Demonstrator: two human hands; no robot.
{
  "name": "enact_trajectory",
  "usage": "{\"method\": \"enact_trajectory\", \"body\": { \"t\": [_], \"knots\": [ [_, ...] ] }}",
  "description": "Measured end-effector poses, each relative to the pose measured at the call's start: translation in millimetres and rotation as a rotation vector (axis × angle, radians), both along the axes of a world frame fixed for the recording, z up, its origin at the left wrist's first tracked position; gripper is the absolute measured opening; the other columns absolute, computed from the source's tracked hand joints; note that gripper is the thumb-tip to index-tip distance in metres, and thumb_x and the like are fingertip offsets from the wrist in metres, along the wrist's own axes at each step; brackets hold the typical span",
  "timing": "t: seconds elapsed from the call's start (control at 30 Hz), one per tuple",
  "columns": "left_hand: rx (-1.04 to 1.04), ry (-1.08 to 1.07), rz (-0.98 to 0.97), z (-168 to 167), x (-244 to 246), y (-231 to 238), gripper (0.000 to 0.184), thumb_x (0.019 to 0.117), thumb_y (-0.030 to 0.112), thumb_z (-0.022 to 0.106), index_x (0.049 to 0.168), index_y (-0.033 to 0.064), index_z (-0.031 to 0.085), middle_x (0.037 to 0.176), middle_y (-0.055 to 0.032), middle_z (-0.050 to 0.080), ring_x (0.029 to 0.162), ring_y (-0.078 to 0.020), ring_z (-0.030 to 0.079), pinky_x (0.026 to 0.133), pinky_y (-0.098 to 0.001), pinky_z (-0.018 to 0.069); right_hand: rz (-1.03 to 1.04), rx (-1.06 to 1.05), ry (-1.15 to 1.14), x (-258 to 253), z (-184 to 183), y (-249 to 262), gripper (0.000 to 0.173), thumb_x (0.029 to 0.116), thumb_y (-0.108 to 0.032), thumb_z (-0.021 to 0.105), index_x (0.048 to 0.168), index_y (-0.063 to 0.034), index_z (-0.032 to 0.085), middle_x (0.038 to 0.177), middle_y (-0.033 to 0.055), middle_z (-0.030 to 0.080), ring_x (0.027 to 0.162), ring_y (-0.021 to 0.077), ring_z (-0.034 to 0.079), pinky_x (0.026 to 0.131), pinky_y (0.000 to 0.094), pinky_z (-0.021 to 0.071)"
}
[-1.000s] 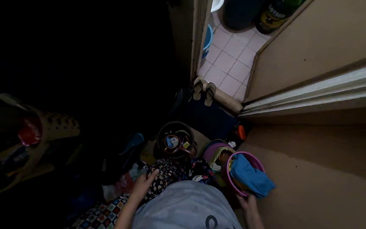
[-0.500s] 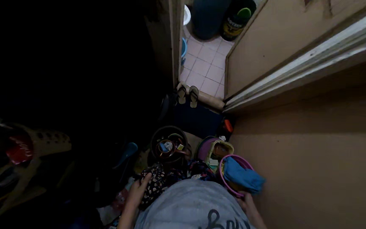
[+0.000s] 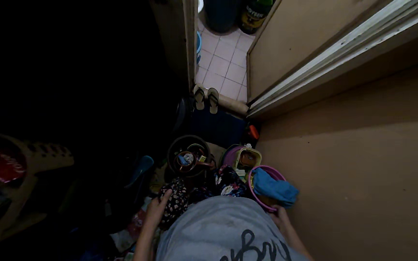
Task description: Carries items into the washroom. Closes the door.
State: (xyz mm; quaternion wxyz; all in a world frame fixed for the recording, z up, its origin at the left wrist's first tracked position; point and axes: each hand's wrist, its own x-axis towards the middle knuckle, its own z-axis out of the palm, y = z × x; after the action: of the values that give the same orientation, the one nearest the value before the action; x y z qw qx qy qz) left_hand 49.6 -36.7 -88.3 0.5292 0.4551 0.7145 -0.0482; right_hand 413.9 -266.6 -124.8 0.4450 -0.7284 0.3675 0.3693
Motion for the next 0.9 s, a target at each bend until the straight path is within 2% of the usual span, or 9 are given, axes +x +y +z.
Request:
{"method": "enact_trajectory", "body": {
  "t": [0.1, 0.27, 0.5, 0.63, 0.73, 0.8, 0.83, 0.9],
  "knots": [
    [-0.01, 0.003, -0.009, -3.1, 1.8, 5.0, 0.064, 0.1061, 0.048, 0.049, 0.112, -0.0136, 0.064, 0.105, -0.0311, 0.064, 0.101, -0.0389, 0.061, 0.092, -0.0589, 0.0455, -0.012, 0.018, -0.026, 5.1, 0.3, 5.6, 0.025, 0.1002, -0.004, 0.041, 0.124, 0.0035, 0.046, 0.099, 0.0156, 0.052, 0.078, 0.0204, 0.056, 0.066, 0.0343, 0.0527],
    [-0.019, 0.008, -0.031, -5.9, 9.5, 20.0, 0.065, 0.1061, 0.048, 0.05, 0.116, -0.0151, 0.062, 0.111, -0.0342, 0.062, 0.107, -0.0429, 0.06, 0.096, -0.0615, 0.044, -0.084, 0.059, -0.04, 15.7, -1.9, 14.0, 0.032, 0.0999, -0.004, 0.04, 0.131, 0.0031, 0.044, 0.11, 0.0205, 0.054, 0.09, 0.0258, 0.059, 0.074, 0.04, 0.0546],
    [0.055, 0.035, -0.011, -0.8, 17.9, 35.7, 0.067, 0.1059, 0.047, 0.05, 0.123, -0.0169, 0.059, 0.117, -0.0377, 0.061, 0.114, -0.0479, 0.058, 0.1, -0.0645, 0.0417, -0.044, 0.071, -0.071, 44.5, -14.7, 35.8, 0.031, 0.0987, -0.003, 0.04, 0.128, 0.0035, 0.044, 0.105, 0.019, 0.055, 0.084, 0.0245, 0.059, 0.069, 0.0396, 0.0545],
    [0.021, 0.109, 0.06, -0.7, 28.8, 43.0, 0.066, 0.1073, 0.046, 0.048, 0.12, -0.0181, 0.059, 0.119, -0.0388, 0.059, 0.114, -0.0475, 0.057, 0.1, -0.0637, 0.0415, -0.015, 0.036, -0.049, 74.7, -19.4, 75.1, 0.035, 0.0989, 0.0, 0.041, 0.133, 0.0054, 0.043, 0.111, 0.0212, 0.053, 0.089, 0.0256, 0.057, 0.075, 0.0394, 0.0537],
    [-0.034, 0.177, 0.078, -3.1, 48.2, 51.2, 0.068, 0.1073, 0.047, 0.047, 0.12, -0.0194, 0.058, 0.118, -0.0408, 0.058, 0.114, -0.0498, 0.056, 0.1, -0.0652, 0.0407, -0.007, 0.038, -0.056, 106.5, -38.1, 109.7, 0.032, 0.0981, 0.002, 0.041, 0.13, 0.005, 0.043, 0.107, 0.0179, 0.05, 0.086, 0.0228, 0.055, 0.074, 0.0359, 0.0531],
    [-0.089, 0.231, 0.043, -5.2, 64.5, 58.9, 0.071, 0.1069, 0.049, 0.046, 0.125, -0.0182, 0.057, 0.122, -0.041, 0.058, 0.118, -0.0513, 0.056, 0.102, -0.0657, 0.0402, -0.013, 0.049, -0.045, 131.8, -56.3, 133.5, 0.038, 0.098, 0.003, 0.043, 0.135, 0.0075, 0.041, 0.116, 0.0221, 0.051, 0.094, 0.0262, 0.056, 0.079, 0.0383, 0.0538],
    [-0.122, 0.259, 0.01, -6.2, 75.1, 64.4, 0.072, 0.1063, 0.051, 0.046, 0.13, -0.0165, 0.056, 0.124, -0.0403, 0.058, 0.121, -0.0512, 0.056, 0.104, -0.0654, 0.0396, -0.004, 0.051, -0.035, 146.1, -68.1, 145.0, 0.039, 0.0978, 0.004, 0.043, 0.137, 0.0076, 0.041, 0.118, 0.0229, 0.052, 0.095, 0.0269, 0.057, 0.08, 0.0388, 0.0543],
    [-0.181, 0.301, -0.079, -8.6, 97.8, 76.8, 0.072, 0.1054, 0.052, 0.047, 0.131, -0.015, 0.056, 0.125, -0.0385, 0.059, 0.122, -0.0503, 0.056, 0.106, -0.0648, 0.039, 0.014, 0.035, -0.008, 172.5, -93.8, 167.6, 0.04, 0.098, 0.005, 0.044, 0.138, 0.0068, 0.04, 0.117, 0.0226, 0.052, 0.093, 0.0264, 0.058, 0.078, 0.0383, 0.054]
  ]
}}
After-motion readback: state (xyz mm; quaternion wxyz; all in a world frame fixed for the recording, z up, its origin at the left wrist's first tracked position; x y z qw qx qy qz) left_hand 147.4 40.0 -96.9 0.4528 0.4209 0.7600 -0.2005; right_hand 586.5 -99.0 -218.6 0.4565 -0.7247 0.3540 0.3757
